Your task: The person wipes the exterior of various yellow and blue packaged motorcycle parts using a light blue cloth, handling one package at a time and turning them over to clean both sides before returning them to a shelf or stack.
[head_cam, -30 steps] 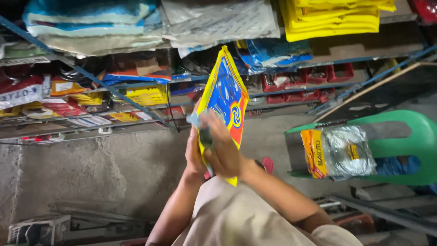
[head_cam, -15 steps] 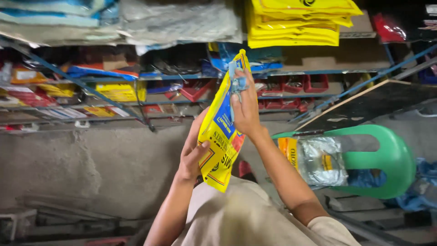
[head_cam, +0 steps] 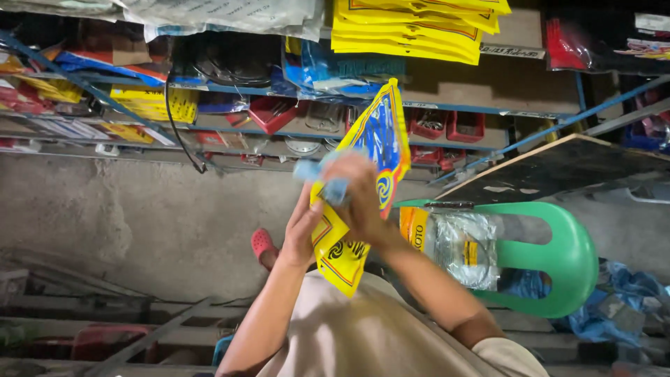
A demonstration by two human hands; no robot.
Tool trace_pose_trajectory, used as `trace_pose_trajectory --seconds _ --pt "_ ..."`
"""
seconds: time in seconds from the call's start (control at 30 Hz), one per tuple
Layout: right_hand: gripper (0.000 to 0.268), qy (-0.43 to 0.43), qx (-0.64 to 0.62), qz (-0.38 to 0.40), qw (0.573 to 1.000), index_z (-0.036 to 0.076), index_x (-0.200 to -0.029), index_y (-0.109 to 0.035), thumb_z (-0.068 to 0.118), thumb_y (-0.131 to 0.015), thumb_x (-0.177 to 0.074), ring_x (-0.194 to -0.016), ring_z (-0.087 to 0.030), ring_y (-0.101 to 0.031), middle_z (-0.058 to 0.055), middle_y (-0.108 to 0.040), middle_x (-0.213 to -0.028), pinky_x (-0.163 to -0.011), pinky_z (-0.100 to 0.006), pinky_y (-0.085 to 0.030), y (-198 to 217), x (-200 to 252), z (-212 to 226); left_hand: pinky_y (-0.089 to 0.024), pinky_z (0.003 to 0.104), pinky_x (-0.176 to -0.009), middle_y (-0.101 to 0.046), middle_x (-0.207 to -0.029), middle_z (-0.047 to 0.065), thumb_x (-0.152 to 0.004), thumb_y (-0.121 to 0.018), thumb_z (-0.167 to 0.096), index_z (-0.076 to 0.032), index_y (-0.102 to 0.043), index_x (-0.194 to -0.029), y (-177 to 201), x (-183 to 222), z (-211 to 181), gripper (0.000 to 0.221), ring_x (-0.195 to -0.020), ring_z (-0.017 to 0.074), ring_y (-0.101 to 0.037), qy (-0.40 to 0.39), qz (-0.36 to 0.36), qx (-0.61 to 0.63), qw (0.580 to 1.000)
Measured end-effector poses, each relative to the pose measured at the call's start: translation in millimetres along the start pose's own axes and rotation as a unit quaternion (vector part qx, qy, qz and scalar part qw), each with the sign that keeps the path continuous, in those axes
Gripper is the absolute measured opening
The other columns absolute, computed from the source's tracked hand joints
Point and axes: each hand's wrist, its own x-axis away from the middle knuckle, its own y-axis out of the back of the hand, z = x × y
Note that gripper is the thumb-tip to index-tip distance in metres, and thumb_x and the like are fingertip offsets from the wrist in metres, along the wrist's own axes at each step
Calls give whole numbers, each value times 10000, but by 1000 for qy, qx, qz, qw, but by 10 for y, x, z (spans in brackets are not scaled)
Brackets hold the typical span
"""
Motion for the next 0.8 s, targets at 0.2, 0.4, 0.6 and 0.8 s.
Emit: trace_pose_trajectory --seconds 0.2,0.4,0.6,0.8 --pt "398 35 -39 62 997 85 -1168 -672 374 -440 -1023 -1129 -324 -603 -93 -648 -1243 -1052 -492 -440 -53 -49 98 -419 454 -1140 -522 -1485 169 -1047 -416 -435 -73 -306 -1588 17 38 -65 660 -1330 242 -516 -37 -26 23 999" --pt "262 11 75 -15 997 15 -1212 -590 188 -469 -1057 -1098 -422 -581 -195 -599 -1200 -1033 -506 -435 -124 -375 -490 -375 465 -1179 -439 -1565 174 -949 -592 -447 -90 -310 -1584 36 -24 -533 781 -1403 293 -470 -26 -4 -20 999" --pt "567 -93 -77 -4 993 -20 -1403 -484 442 -492 -1075 -1412 -444 -389 -259 -491 -1431 -1235 -574 -185 -835 -455 -77 -379 445 -1165 -447 -1555 154 -982 -555 -355 -99 -291 -1599 315 -91 -942 718 -1383 261 -488 -18 5 20 1000" --pt "655 51 -52 162 984 -62 -1358 -439 484 -248 -1050 -1304 -610 -408 -309 -473 -1305 -1164 -723 -224 -1727 -77 647 -610 328 -852 -734 -1119 185 -1016 -446 -542 -58 -591 -1362 1041 -138 -1481 613 -844 232 -747 30 -105 149 983"
